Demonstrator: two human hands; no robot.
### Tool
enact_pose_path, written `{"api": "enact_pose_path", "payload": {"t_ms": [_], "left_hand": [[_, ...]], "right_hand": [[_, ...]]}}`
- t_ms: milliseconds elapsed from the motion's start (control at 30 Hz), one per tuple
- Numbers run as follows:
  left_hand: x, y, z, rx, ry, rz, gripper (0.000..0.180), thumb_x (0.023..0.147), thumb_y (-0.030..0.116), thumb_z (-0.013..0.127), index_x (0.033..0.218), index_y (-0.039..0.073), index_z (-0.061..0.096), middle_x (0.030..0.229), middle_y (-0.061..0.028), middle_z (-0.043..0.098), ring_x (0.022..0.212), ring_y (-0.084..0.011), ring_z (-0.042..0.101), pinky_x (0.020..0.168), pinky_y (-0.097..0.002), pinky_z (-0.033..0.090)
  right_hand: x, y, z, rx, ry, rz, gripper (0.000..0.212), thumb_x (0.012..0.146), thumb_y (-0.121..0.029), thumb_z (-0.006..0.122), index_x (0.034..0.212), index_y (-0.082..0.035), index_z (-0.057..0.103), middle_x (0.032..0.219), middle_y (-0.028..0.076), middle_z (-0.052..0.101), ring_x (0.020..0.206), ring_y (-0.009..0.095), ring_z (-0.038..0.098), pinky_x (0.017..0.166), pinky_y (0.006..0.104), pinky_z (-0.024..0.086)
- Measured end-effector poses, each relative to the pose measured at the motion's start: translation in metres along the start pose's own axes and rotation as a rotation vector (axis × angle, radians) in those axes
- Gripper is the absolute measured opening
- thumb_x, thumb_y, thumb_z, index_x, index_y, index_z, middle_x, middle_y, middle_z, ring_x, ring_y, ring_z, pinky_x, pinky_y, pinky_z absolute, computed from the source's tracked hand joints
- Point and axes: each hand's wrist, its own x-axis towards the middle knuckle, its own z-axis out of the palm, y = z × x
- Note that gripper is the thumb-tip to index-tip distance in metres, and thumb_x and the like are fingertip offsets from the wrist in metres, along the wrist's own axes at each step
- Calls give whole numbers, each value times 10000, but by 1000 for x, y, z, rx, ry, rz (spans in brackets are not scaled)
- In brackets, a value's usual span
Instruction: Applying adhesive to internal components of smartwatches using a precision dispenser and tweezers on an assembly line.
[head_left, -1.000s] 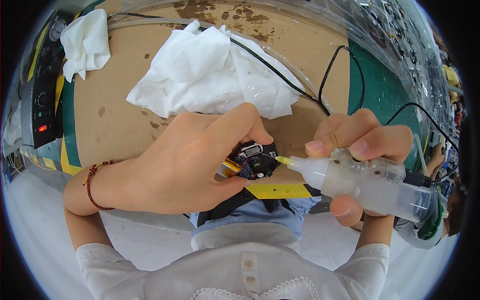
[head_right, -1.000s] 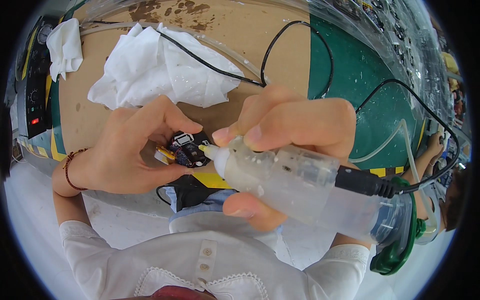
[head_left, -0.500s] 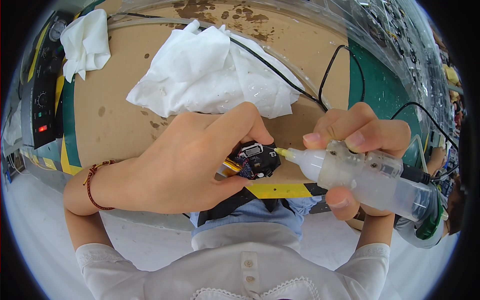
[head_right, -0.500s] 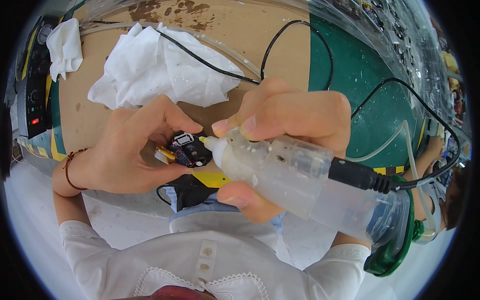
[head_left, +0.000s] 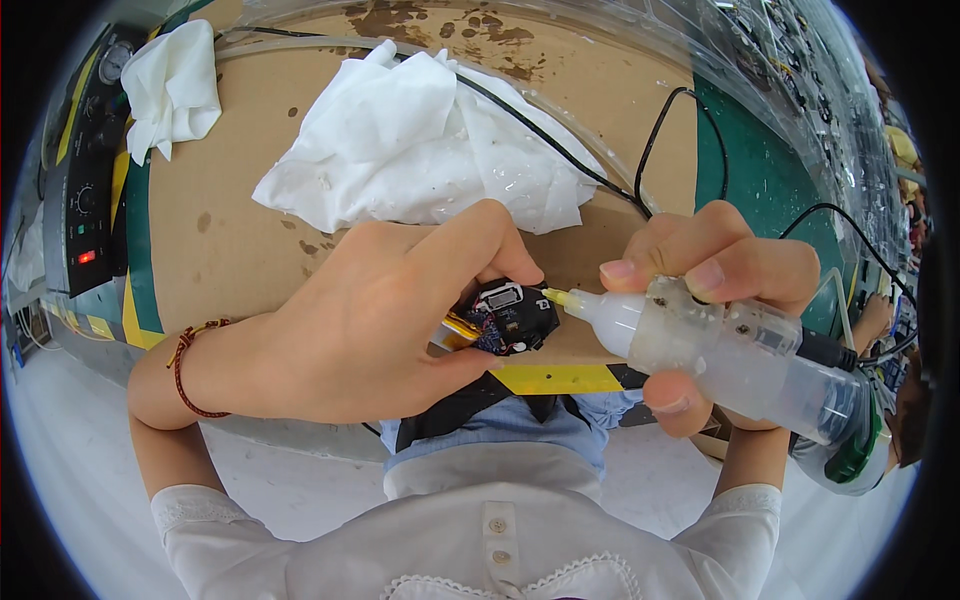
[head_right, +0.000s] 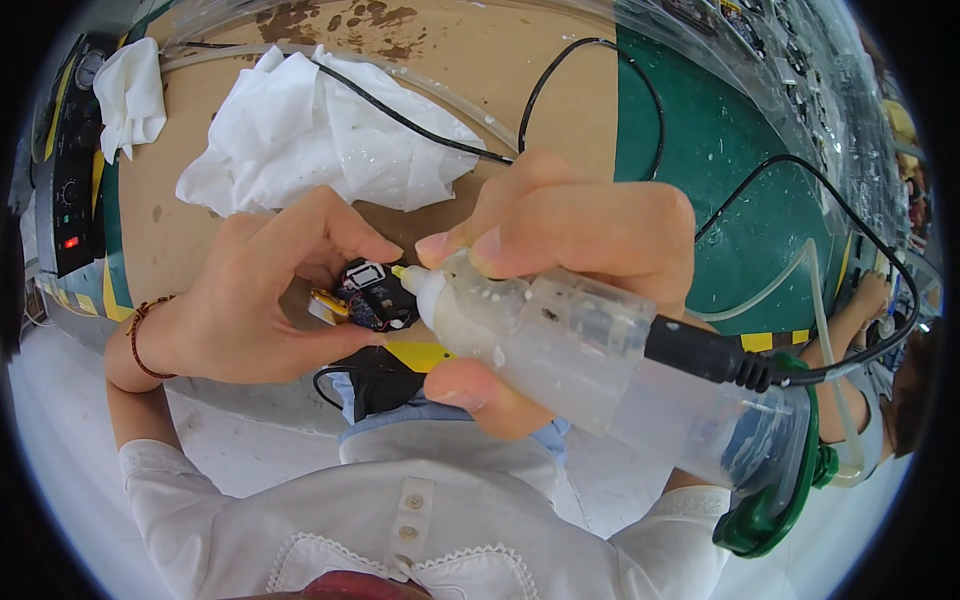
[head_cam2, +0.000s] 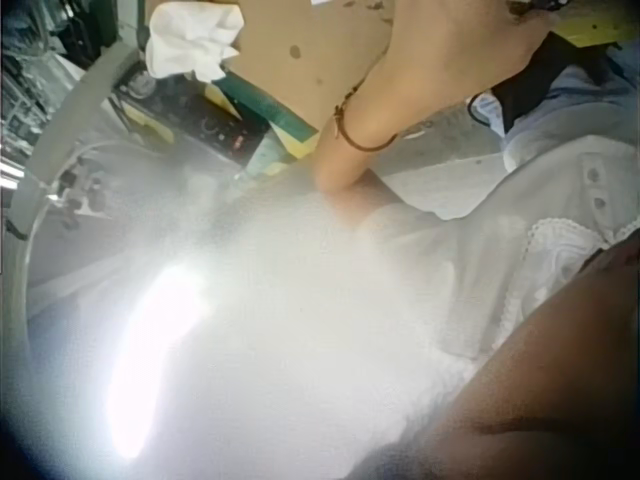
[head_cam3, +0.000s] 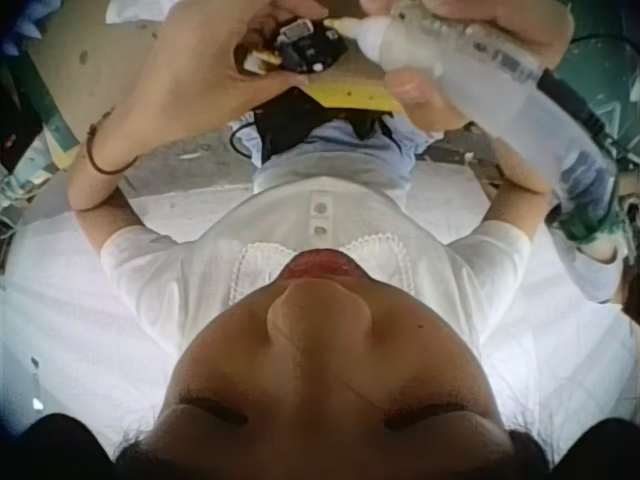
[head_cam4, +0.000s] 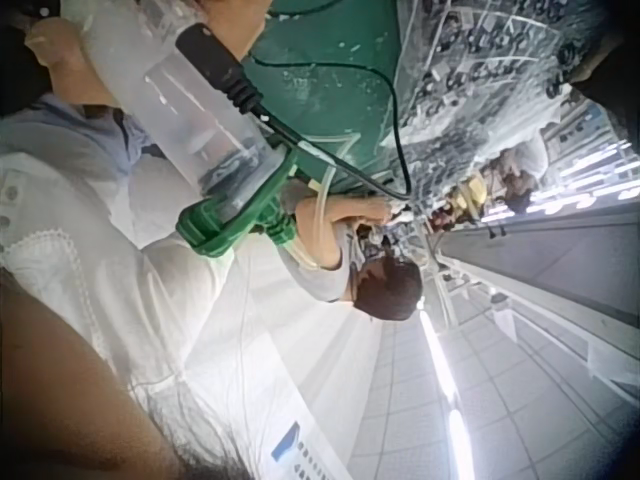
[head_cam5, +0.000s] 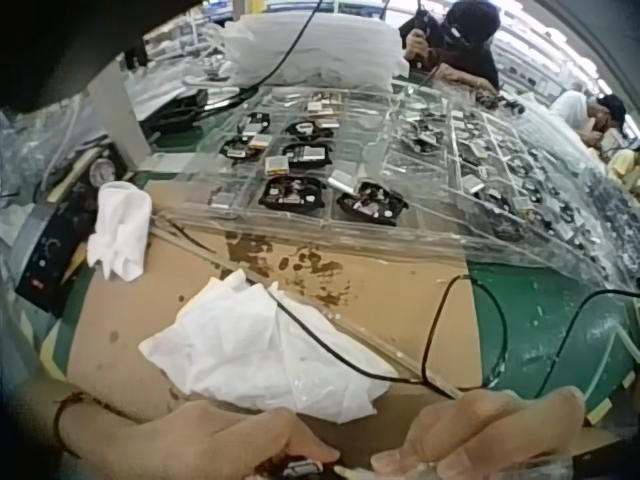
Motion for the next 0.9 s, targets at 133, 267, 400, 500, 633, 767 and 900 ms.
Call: {"api": "enact_pose_path", "payload": {"t_ms": [133,267,400,500,633,767,900], "left_hand": [[0,0,1,-2,1,-3,413,685,-29,729,1021,-37,489,888,-98,636,738,-141,659,632,-234,524],[0,-1,1,-7,-7,-18,417,684,-31,729,1025,-34,488,891,-100,636,746,-141,659,637,-237,525],[0,0,-3,8,-8,-22,425,681,-35,729,1031,-32,488,898,-100,638,749,-144,659,642,-241,526],[-2,6,-9,19,-18,-52,439,677,-22,737,1041,-19,491,893,-96,640,747,-142,660,636,-239,521],[0,5,-8,86,-36,3,428,672,14,756,1027,-2,517,879,-82,642,718,-141,656,619,-235,510],[-1,16,-13,89,-121,100,424,664,57,766,1016,20,534,837,-83,626,691,-184,637,600,-269,495],[-9,21,-26,-62,-31,231,486,633,34,802,1052,27,557,884,-85,618,715,-161,623,633,-269,497]], "right_hand": [[-1,-1,1,-6,2,15,568,691,-257,800,1023,-82,373,826,106,494,752,208,577,668,298,453],[-3,-2,-3,49,-16,16,564,687,-268,803,1018,-91,383,826,100,495,765,205,577,678,310,453],[-5,0,5,88,118,16,547,696,-275,795,1021,-102,391,846,110,508,755,205,573,676,317,451],[2,-4,5,129,143,-23,528,717,-276,776,1031,-113,385,883,128,526,755,202,559,687,315,445],[11,12,-5,-70,268,-191,534,718,-214,764,1043,-62,369,926,182,560,754,207,563,658,280,446],[15,23,-6,-215,287,-243,511,699,-134,764,1038,-34,396,920,199,595,755,205,584,626,240,445],[10,23,-2,-223,192,-256,504,744,-101,712,1102,-74,358,1031,195,556,844,207,542,748,308,442]]}}
